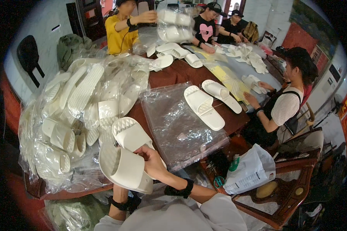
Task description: Pair and package manufactured slippers into clear plastic bags.
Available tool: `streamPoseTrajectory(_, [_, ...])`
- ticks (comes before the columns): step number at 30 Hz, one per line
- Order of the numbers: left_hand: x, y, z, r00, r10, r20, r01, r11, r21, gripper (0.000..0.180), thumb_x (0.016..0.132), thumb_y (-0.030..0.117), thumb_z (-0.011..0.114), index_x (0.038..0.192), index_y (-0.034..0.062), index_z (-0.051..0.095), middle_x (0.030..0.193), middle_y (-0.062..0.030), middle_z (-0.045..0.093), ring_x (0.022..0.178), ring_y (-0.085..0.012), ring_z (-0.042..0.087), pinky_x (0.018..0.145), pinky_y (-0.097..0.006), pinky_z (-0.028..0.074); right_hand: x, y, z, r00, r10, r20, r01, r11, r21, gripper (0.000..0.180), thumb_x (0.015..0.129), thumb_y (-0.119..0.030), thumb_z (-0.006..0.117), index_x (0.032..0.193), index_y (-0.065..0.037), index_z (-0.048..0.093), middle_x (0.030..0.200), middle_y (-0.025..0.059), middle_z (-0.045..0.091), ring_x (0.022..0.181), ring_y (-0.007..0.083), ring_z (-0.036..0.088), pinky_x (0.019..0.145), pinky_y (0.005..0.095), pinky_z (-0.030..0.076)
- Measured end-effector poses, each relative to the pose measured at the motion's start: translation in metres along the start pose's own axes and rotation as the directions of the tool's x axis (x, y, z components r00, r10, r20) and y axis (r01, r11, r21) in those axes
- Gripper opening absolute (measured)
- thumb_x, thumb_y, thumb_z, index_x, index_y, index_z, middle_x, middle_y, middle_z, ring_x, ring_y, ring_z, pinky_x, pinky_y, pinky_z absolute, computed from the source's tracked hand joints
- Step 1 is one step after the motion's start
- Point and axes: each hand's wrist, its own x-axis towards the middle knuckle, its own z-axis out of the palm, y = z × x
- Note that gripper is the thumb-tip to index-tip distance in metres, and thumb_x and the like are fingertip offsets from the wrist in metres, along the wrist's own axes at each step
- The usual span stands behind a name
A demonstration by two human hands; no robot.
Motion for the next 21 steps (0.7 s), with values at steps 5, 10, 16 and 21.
streamPoseTrajectory(5, [-0.017,0.033,0.055,0.987,-0.027,0.157,0.012,0.995,0.096,0.040,0.093,0.013,0.051,0.131,0.0023,0.044,0.122,-0.0097,0.056,0.103,-0.0181,0.059,0.086,-0.029,0.049,-0.014,-0.035,-0.010,0.992,0.004,-0.126,0.001,0.999,0.035,0.029,0.083,-0.007,0.069,0.110,0.000,0.061,0.102,0.0055,0.066,0.091,0.0095,0.060,0.081,0.0256,0.049])
streamPoseTrajectory(10, [-0.008,0.062,0.104,0.959,-0.027,0.281,0.005,0.997,0.077,0.029,0.092,0.006,0.053,0.120,0.0012,0.055,0.116,-0.0065,0.060,0.100,-0.0149,0.058,0.085,-0.026,0.048,-0.026,-0.079,-0.052,0.991,-0.064,-0.120,0.063,0.998,-0.009,0.028,0.083,-0.003,0.066,0.111,0.002,0.061,0.102,0.0041,0.066,0.087,0.0075,0.061,0.076,0.0235,0.051])
streamPoseTrajectory(16, [-0.007,0.031,0.118,0.754,0.114,0.647,-0.592,0.544,0.595,0.037,0.081,0.013,0.062,0.118,0.0085,0.059,0.117,-0.0153,0.052,0.109,-0.0320,0.047,0.093,-0.039,0.039,-0.010,-0.163,-0.101,0.920,-0.257,-0.296,0.143,0.923,-0.357,0.025,0.083,0.001,0.062,0.108,0.004,0.064,0.095,0.0051,0.068,0.079,0.0083,0.063,0.071,0.0233,0.052])
streamPoseTrajectory(21, [-0.015,-0.008,0.103,0.729,-0.035,0.684,-0.609,0.421,0.672,0.039,0.084,0.024,0.064,0.121,0.0147,0.058,0.128,-0.0144,0.045,0.118,-0.0346,0.039,0.097,-0.047,0.031,0.040,-0.174,-0.208,0.791,-0.337,-0.511,0.080,0.884,-0.460,0.022,0.078,-0.002,0.061,0.099,0.004,0.064,0.074,0.0037,0.064,0.054,0.0081,0.057,0.048,0.0237,0.044])
